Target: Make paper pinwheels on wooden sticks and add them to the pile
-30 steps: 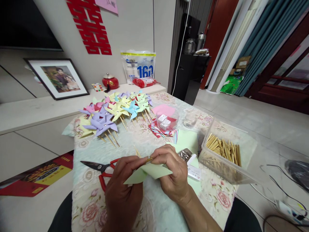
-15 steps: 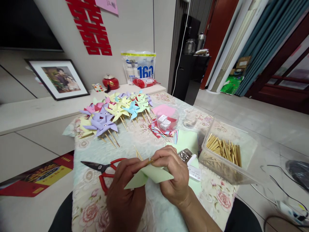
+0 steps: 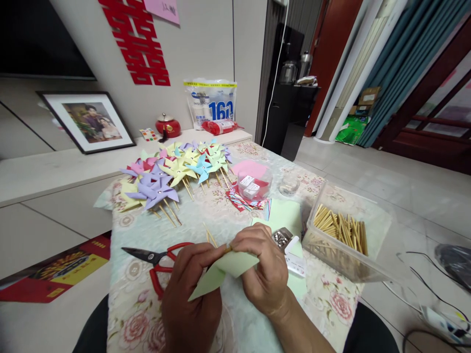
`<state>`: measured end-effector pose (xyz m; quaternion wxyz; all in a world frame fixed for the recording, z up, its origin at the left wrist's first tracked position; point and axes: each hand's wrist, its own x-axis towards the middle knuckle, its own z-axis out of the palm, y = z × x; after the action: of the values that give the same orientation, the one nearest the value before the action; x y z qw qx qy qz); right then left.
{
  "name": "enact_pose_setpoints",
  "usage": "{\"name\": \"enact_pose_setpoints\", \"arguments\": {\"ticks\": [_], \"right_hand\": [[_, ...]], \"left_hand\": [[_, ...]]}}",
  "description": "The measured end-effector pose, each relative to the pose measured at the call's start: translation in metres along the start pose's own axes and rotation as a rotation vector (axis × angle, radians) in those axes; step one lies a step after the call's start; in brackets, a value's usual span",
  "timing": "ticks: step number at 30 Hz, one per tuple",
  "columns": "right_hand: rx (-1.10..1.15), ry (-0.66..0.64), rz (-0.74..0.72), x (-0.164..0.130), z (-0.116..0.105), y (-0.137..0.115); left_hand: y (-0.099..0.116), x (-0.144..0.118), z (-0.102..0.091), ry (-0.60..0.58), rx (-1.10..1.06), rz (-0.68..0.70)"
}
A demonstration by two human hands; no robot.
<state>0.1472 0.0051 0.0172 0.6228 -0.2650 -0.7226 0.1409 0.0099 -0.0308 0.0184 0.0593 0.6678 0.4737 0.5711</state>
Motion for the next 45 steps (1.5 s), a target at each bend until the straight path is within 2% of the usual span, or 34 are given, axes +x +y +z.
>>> {"name": "enact_pose_setpoints", "arguments": {"ticks": [12, 18, 21, 26, 30, 40, 45], "right_hand": [[-0.061, -0.001, -0.064, 0.004, -0.002, -0.006], [-0.072, -0.079, -0.02, 0.006, -0.009, -0.007], [-0.025, -0.114, 0.03, 0.007, -0.01, -0.002], [0.058, -0.097, 0.079, 0.008, -0.015, 0.007], [0.049, -0.159, 0.112, 0.009, -0.021, 0.009], [-0.065, -0.266, 0.212, 0.009, -0.024, 0.011], [-0.073, -0.232, 0.104, 0.012, -0.018, 0.011]], "left_hand": [[0.003, -0.002, -0.002, -0.005, 0.043, 0.041], [0.003, 0.001, 0.001, 0.036, 0.026, 0.046], [0.001, 0.003, 0.0, -0.025, -0.005, 0.037], [-0.001, 0.008, -0.008, -0.207, -0.106, 0.084], [-0.004, 0.011, -0.01, -0.294, -0.117, 0.094], [-0.02, 0.01, 0.001, -0.268, -0.125, 0.053], [-0.017, 0.009, 0.003, -0.14, -0.048, 0.036]]}}
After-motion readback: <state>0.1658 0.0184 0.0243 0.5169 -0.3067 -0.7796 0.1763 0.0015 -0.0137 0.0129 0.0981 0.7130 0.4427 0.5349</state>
